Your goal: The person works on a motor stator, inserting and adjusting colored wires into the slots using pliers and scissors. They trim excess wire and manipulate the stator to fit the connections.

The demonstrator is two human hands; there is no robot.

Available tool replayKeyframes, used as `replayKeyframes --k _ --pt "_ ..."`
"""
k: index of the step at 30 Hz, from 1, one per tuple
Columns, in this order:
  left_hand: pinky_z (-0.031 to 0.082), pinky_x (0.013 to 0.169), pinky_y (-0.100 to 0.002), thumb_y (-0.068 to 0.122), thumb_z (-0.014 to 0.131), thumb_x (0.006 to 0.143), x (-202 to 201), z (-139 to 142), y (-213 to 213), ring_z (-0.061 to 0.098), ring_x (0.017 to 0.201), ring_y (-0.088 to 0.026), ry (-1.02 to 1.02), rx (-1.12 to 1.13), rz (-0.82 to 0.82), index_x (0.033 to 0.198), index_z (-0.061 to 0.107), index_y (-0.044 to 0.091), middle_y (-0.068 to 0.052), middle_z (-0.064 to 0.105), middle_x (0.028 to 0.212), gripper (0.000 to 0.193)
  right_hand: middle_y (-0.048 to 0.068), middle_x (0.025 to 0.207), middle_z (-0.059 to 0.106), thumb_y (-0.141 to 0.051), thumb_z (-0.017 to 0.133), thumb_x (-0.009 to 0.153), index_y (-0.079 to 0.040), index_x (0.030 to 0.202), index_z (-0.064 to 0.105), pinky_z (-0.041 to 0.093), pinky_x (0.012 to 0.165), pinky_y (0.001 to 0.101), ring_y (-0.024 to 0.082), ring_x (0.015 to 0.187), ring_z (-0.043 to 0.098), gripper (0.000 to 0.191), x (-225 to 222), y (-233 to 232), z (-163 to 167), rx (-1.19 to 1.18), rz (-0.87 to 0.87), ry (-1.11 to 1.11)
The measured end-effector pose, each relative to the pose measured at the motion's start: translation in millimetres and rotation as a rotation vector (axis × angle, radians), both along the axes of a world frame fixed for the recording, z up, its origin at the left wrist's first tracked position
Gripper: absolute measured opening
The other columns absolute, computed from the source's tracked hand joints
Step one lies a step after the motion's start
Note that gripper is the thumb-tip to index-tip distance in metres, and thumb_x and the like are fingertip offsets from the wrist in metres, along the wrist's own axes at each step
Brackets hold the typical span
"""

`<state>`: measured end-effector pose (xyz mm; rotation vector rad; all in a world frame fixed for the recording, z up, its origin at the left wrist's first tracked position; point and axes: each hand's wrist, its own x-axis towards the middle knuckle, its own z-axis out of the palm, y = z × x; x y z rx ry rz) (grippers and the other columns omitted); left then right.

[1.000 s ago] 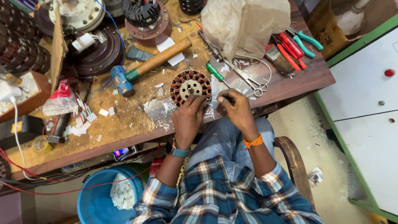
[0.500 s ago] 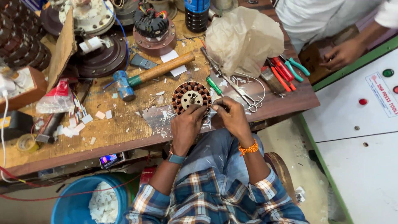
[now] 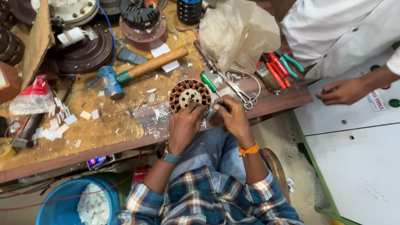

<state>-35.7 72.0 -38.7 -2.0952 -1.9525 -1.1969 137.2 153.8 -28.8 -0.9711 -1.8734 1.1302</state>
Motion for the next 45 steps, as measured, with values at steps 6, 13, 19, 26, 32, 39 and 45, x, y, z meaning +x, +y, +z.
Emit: replayKeyframes --k 6,13,19,26,32,39,45 --pt "0.046 0.044 -0.029 0.015 0.077 0.088 -10.5 -5.8 -4.1 0.065 0.056 -0.013 0.103 0.024 -0.039 0.102 0.082 0.019 0.004 0.079 0.098 0.016 0.009 0.093 0.074 -0.01 0.073 0.093 0.0 0.1 0.074 0.056 0.081 0.0313 0.016 0.087 0.07 0.012 -11.1 5.2 -2.5 0.09 0.031 -0.125" --pt "0.051 0.049 -0.026 0.02 0.08 0.089 -17.7 -10.1 -7.5 0.069 0.063 -0.011 0.011 0.15 0.015 0.099 0.081 0.018 -0.001 0.079 0.094 0.01 0.009 0.094 0.076 -0.017 0.078 0.09 -0.004 0.102 0.077 0.056 0.077 0.0338 0.019 0.085 0.073 0.017 -36.6 -2.3 -13.1 0.123 -0.104 -0.126" --pt "0.05 0.049 -0.024 0.019 0.081 0.088 -25.3 -6.1 -11.2 0.067 0.062 -0.01 -0.088 0.147 0.012 0.098 0.081 0.017 0.001 0.078 0.091 0.011 0.011 0.093 0.07 -0.012 0.077 0.089 -0.004 0.099 0.073 0.057 0.069 0.034 0.021 0.078 0.07 0.014 -26.9 -38.8 4.1 0.335 -0.037 -0.224" --pt "0.048 0.056 -0.031 0.013 0.079 0.086 -22.5 -2.0 -20.2 0.065 0.063 -0.014 0.092 0.163 -0.066 0.104 0.08 0.015 0.001 0.076 0.093 0.019 0.01 0.093 0.069 -0.012 0.079 0.088 -0.005 0.097 0.072 0.056 0.069 0.0393 0.029 0.08 0.07 0.013 -25.9 -27.8 28.0 0.636 -0.01 -0.331" --pt "0.045 0.055 -0.03 0.012 0.079 0.086 -21.2 -4.0 -19.2 0.062 0.062 -0.012 0.054 0.183 -0.097 0.106 0.079 0.014 0.002 0.075 0.092 0.02 0.011 0.095 0.071 -0.011 0.077 0.087 -0.004 0.098 0.073 0.058 0.074 0.0385 0.028 0.084 0.072 0.013 -12.8 -44.4 11.4 0.519 -0.01 -0.266" --pt "0.041 0.051 -0.028 0.013 0.08 0.085 -16.8 -8.8 -15.8 0.054 0.054 -0.01 0.146 0.17 -0.121 0.107 0.081 0.016 0.004 0.074 0.086 0.022 0.014 0.096 0.073 -0.012 0.08 0.088 -0.004 0.099 0.075 0.057 0.078 0.0397 0.031 0.089 0.072 0.014 -12.5 -19.4 7.4 0.495 -0.021 -0.281" --pt "0.04 0.051 -0.028 0.017 0.081 0.086 -15.3 -12.0 -14.5 0.057 0.059 -0.01 0.136 0.176 -0.124 0.111 0.078 0.014 0.003 0.074 0.091 0.025 0.013 0.095 0.073 -0.008 0.078 0.086 -0.002 0.1 0.074 0.058 0.077 0.0385 0.028 0.086 0.073 0.016 -3.1 -46.0 3.3 0.382 0.035 -0.233"
